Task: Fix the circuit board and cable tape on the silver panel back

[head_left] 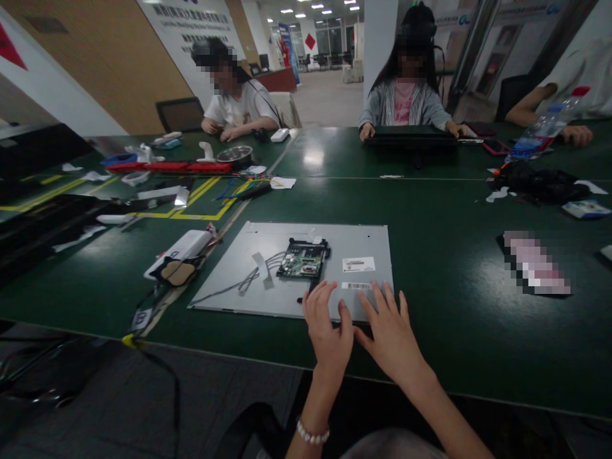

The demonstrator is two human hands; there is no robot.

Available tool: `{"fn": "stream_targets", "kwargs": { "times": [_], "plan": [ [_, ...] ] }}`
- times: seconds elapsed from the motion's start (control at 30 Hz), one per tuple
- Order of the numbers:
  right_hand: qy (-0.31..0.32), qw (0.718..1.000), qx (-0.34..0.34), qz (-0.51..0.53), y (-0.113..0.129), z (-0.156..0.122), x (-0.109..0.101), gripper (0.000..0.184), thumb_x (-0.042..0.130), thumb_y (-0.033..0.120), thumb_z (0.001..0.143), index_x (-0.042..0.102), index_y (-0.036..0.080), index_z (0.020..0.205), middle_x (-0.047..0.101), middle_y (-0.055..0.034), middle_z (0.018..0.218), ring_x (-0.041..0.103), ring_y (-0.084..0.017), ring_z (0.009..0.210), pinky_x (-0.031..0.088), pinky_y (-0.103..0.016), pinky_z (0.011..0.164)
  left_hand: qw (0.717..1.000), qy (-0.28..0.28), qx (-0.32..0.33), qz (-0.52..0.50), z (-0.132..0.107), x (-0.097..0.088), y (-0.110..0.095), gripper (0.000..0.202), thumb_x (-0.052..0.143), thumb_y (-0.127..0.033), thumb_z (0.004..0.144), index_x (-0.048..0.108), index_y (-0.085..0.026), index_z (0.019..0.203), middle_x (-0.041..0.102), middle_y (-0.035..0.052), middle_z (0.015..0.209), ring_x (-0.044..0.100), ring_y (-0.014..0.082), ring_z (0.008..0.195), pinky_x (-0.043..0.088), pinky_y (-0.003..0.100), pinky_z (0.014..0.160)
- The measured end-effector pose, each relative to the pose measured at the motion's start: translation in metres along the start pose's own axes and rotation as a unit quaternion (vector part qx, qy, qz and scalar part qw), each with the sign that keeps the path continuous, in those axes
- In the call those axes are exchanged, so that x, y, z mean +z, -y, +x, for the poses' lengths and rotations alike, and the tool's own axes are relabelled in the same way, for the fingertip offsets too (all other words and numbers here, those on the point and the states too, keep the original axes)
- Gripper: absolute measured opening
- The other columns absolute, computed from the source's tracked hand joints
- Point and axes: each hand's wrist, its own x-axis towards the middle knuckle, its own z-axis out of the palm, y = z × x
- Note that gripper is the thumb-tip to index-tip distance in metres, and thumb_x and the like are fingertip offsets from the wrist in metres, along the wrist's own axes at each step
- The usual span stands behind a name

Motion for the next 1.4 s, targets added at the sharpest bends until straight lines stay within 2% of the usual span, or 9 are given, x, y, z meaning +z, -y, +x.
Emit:
{"fn": "stream_targets", "kwargs": {
  "times": [0.17,0.27,0.4,0.5,0.83,1.1,1.27,1.33,1.4],
  "plan": [
    [0.001,1.0,-0.015,-0.004,0.002,0.002,0.0,0.06,0.046,0.049,0.094,0.043,0.021,0.148,0.029,-0.0153,0.159,0.021,-0.038,0.146,0.018,-0.063,0.113,0.996,0.043,0.056,0.054,0.024,-0.011,0.017,0.033,0.051,-0.012,0.09,0.057,-0.019,0.122,0.062,0.0127,0.12,0.056,0.0246,0.118,0.046,0.045,0.103],
    [-0.009,1.0,-0.014,-0.001,0.003,0.0,0.002,0.058,0.044,0.048,0.096,0.043,0.021,0.148,0.029,-0.0148,0.159,0.019,-0.037,0.147,0.021,-0.062,0.113,0.978,0.142,0.041,0.146,0.047,-0.017,0.042,0.039,0.054,-0.017,0.09,0.054,-0.017,0.128,0.053,0.016,0.136,0.046,0.0298,0.131,0.039,0.049,0.11],
    [-0.029,1.0,-0.008,0.003,0.004,-0.002,0.008,0.055,0.04,0.046,0.098,0.042,0.023,0.148,0.029,-0.0136,0.16,0.017,-0.035,0.148,0.021,-0.06,0.114,0.931,0.277,0.012,0.236,0.067,-0.018,0.079,0.05,0.06,-0.03,0.087,0.052,-0.018,0.135,0.045,0.0151,0.148,0.034,0.0375,0.139,0.035,0.056,0.11],
    [-0.033,0.999,-0.01,0.001,0.003,-0.003,0.011,0.056,0.039,0.047,0.098,0.042,0.023,0.148,0.028,-0.0133,0.16,0.017,-0.035,0.148,0.02,-0.06,0.114,0.909,0.321,0.014,0.265,0.077,-0.013,0.099,0.047,0.054,-0.033,0.091,0.052,-0.022,0.136,0.046,0.0116,0.148,0.034,0.0364,0.139,0.036,0.055,0.109],
    [-0.024,1.0,-0.013,0.003,0.003,-0.005,0.01,0.056,0.036,0.048,0.099,0.04,0.023,0.149,0.026,-0.0139,0.16,0.015,-0.034,0.148,0.019,-0.061,0.114,0.903,0.294,-0.03,0.311,0.126,0.005,0.142,0.046,0.05,-0.033,0.092,0.054,-0.019,0.135,0.051,0.014,0.143,0.036,0.0371,0.137,0.036,0.055,0.107],
    [-0.022,1.0,-0.016,-0.001,0.003,-0.004,0.012,0.058,0.036,0.049,0.098,0.039,0.023,0.15,0.024,-0.0136,0.161,0.013,-0.035,0.149,0.018,-0.062,0.115,0.902,0.299,-0.024,0.31,0.132,0.004,0.15,0.044,0.047,-0.034,0.094,0.054,-0.018,0.133,0.05,0.0157,0.143,0.039,0.0361,0.135,0.038,0.054,0.104],
    [-0.023,1.0,-0.018,0.001,0.002,-0.004,0.013,0.057,0.036,0.049,0.098,0.04,0.023,0.149,0.024,-0.0136,0.161,0.013,-0.035,0.149,0.018,-0.062,0.114,0.921,0.238,-0.022,0.307,0.141,-0.014,0.158,0.044,0.045,-0.033,0.095,0.053,-0.014,0.134,0.05,0.0167,0.142,0.047,0.0304,0.129,0.038,0.045,0.106],
    [-0.024,1.0,-0.018,0.003,0.001,-0.004,0.014,0.057,0.035,0.049,0.098,0.039,0.024,0.15,0.024,-0.0135,0.161,0.013,-0.035,0.149,0.019,-0.062,0.114,0.915,0.219,-0.034,0.337,0.147,-0.026,0.166,0.041,0.045,-0.03,0.093,0.056,-0.013,0.129,0.055,0.0173,0.137,0.05,0.0311,0.126,0.039,0.044,0.104],
    [-0.025,1.0,-0.018,0.005,0.001,-0.004,0.015,0.058,0.035,0.05,0.099,0.039,0.024,0.15,0.024,-0.0136,0.161,0.013,-0.035,0.149,0.019,-0.062,0.114,0.895,0.232,-0.068,0.376,0.15,-0.038,0.177,0.036,0.045,-0.026,0.091,0.061,-0.013,0.121,0.062,0.0182,0.125,0.056,0.0324,0.117,0.043,0.044,0.098]
  ]
}}
